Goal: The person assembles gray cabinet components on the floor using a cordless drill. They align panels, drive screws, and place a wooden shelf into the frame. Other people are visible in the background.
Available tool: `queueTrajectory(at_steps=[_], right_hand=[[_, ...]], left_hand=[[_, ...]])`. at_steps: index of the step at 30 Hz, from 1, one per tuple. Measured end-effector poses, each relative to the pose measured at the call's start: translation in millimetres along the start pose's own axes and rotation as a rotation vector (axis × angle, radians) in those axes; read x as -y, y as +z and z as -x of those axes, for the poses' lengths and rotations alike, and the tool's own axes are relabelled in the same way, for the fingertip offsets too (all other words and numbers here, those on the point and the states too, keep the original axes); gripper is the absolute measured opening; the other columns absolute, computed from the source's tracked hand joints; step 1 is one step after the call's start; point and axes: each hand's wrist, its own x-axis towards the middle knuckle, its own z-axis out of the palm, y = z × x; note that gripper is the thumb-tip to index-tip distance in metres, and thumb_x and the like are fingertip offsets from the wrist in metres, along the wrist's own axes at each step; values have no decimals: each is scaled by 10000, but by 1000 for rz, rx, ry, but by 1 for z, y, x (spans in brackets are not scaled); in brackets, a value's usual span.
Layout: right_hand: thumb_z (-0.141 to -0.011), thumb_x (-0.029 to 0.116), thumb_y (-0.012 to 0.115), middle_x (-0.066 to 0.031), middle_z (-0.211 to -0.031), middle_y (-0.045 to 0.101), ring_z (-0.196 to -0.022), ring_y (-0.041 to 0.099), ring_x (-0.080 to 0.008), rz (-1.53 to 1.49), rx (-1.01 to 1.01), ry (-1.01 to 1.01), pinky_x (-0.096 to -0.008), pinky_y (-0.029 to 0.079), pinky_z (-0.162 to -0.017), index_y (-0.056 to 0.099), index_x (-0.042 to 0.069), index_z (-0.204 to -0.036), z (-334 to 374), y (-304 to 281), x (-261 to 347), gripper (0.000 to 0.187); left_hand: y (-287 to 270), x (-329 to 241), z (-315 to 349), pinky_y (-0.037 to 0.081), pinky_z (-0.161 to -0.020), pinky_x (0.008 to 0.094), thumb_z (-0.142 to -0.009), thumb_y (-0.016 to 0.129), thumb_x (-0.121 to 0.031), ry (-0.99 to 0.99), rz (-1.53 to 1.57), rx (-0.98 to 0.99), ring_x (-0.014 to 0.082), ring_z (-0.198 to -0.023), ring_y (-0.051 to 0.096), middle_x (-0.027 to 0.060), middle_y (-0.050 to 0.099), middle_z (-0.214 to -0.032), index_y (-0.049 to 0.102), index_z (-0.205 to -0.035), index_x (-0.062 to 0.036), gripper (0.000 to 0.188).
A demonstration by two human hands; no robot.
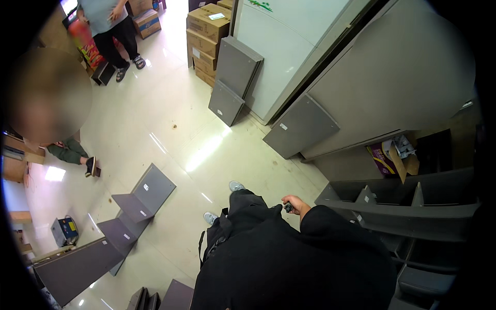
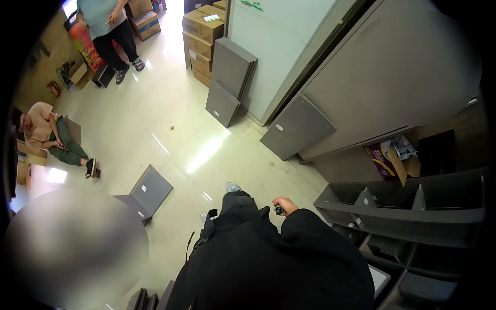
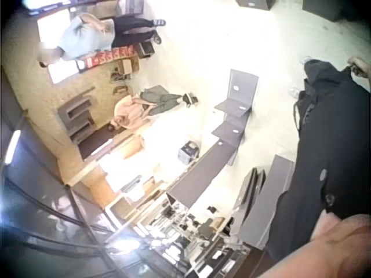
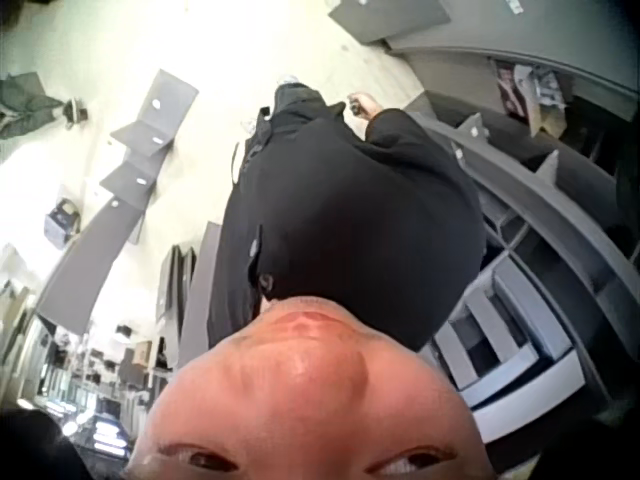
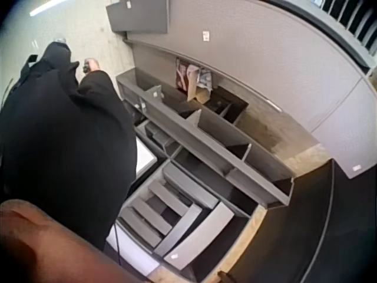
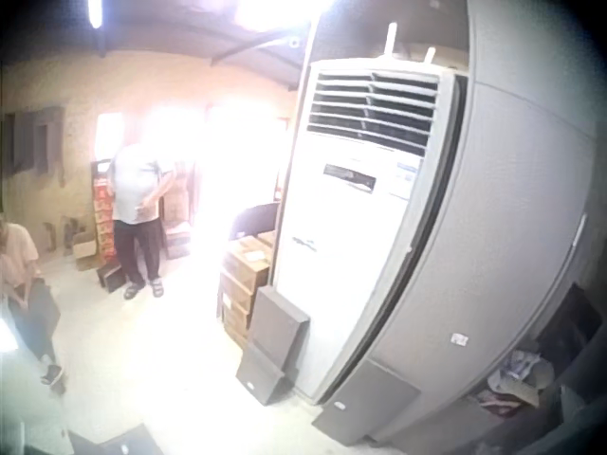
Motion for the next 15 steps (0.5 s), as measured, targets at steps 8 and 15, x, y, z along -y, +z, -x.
queueTrajectory(at_steps=[8,15], right_hand=[[-821,173,611,-39,-710,527,-531,543,-157,130,368,-258,-326,472,-468,568,60,-834,-56,18,147,122],[-804,238,567,-164,-740,615,-650,597,-284,1092,100,-529,-416,506,-611,603,-14,-920,-141,6,184,280]], left_hand=[[-108,-242,-76,469,-581,252,-923,548,-197,257,533,-388,150,-753,628,93,664,-911,564,-1001,-8,206],[-74,-402,8,498,-800,296,-906,577,-152,624,386,-318,166,-878,630,83,657,-973,589,-1081,-24,217]])
